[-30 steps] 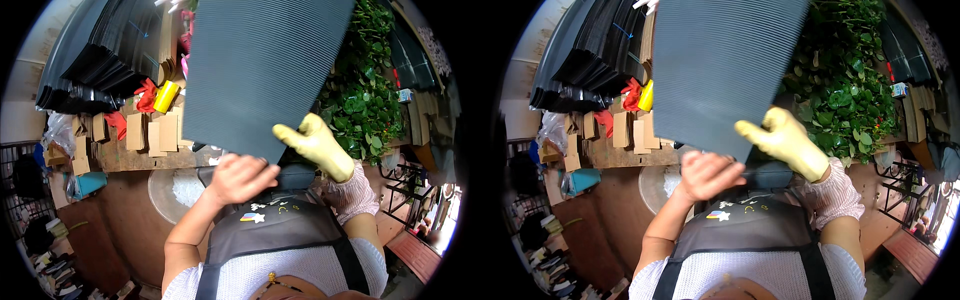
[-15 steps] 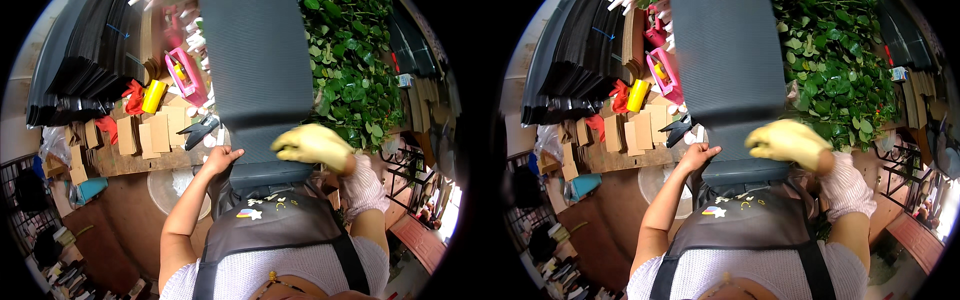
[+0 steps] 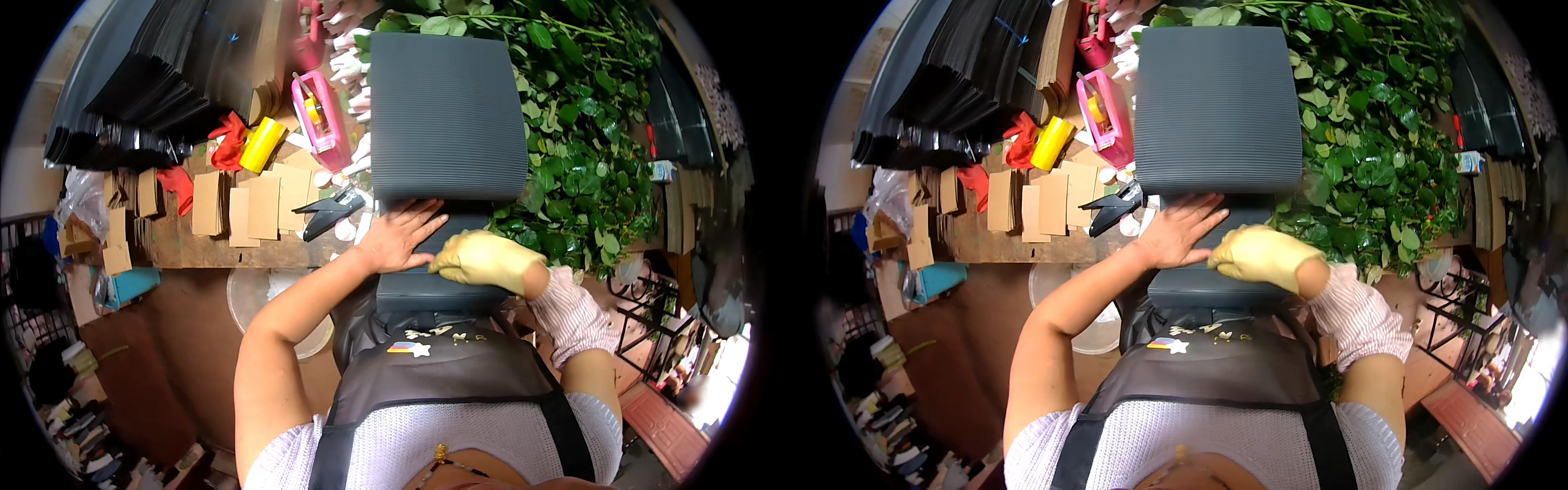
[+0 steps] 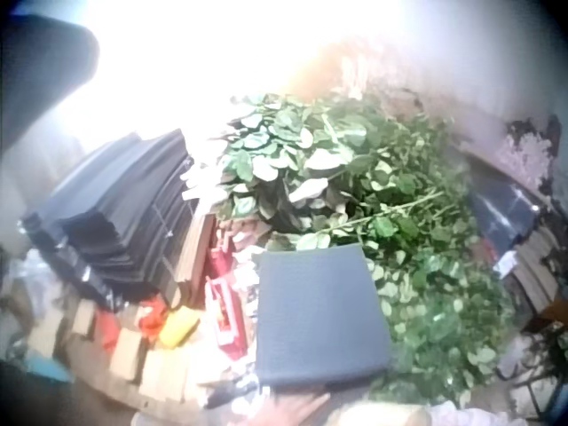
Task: The person arranges white flowers and green leaves into a black rectangular container. They use a stapler to secure the arrangement and handle various floral materials on a cluttered table.
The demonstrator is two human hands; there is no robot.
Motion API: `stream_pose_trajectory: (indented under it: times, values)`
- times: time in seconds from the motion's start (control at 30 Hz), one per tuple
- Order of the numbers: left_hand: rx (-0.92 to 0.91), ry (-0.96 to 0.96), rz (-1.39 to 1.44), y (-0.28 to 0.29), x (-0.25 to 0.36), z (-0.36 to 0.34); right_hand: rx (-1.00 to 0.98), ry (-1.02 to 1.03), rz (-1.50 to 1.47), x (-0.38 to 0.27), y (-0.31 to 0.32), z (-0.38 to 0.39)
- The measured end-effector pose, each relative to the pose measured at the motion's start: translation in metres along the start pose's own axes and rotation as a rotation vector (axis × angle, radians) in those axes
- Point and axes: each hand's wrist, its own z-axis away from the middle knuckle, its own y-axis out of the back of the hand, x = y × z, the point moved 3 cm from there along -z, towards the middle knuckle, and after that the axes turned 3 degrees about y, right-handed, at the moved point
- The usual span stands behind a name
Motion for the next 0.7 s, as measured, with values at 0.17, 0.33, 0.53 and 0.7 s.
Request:
stream_pose_trajectory:
  times: [0.17, 0.33, 0.53, 0.7]
  values:
    - [-0.124, 0.197, 0.091, -0.002, 0.008, 0.005, 0.775, 0.077, 0.437, -0.080, 0.089, -0.006]
    - [0.036, 0.060, -0.016, -0.015, 0.007, 0.005, 0.353, -0.431, 0.432, -0.021, 0.074, -0.070]
    - [0.046, 0.095, 0.023, -0.036, 0.001, 0.013, 0.389, 0.123, 0.339, -0.091, 0.097, -0.128]
    - [0.117, 0.127, 0.154, -0.040, 0.004, 0.013, 0.529, 0.333, 0.496, -0.091, -0.002, -0.293]
